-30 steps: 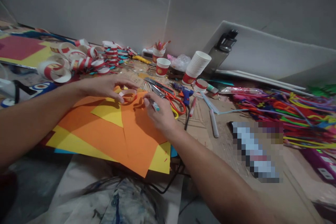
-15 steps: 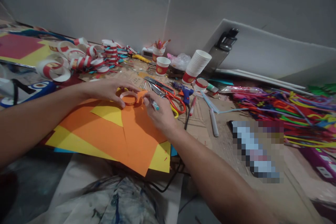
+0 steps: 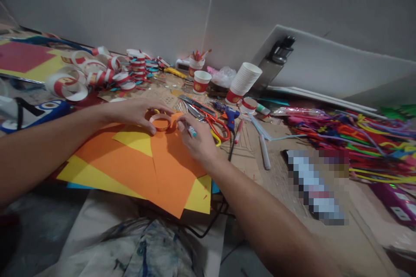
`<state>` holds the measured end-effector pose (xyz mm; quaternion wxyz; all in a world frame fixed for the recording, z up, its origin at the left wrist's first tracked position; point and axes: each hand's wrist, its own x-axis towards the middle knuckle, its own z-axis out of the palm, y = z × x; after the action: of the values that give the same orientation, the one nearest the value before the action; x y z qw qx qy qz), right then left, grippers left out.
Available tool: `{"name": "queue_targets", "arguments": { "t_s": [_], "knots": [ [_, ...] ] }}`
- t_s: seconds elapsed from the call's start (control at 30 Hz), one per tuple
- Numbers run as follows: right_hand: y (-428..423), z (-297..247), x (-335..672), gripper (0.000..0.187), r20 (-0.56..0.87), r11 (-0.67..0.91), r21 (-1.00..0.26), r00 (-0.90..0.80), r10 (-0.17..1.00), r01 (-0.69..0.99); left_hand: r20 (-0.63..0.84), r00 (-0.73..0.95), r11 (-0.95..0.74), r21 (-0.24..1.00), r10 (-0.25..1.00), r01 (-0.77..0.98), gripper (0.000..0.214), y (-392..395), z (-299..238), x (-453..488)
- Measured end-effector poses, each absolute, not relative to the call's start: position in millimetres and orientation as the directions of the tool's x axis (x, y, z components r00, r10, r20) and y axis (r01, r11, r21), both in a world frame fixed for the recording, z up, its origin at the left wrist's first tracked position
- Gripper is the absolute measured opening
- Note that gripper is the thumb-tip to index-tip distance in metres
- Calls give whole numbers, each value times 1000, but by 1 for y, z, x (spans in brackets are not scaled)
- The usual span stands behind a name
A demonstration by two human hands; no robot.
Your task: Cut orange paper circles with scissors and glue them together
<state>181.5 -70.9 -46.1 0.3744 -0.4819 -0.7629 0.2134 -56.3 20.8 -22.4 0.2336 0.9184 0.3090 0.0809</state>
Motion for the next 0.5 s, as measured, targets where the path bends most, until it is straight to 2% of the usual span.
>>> {"name": "queue_targets", "arguments": {
  "t_s": [0.27,0.5],
  "knots": [
    [-71,-46,182,25,357,443,-689,-264,896,574,10,816,-722,471,578,506,81,21,-21,-59],
    [-71,-46,182,25,363,447,-691,-263,894,568,-29,762,-621,560,646,548,62,23,-10,-65]
  ]
}}
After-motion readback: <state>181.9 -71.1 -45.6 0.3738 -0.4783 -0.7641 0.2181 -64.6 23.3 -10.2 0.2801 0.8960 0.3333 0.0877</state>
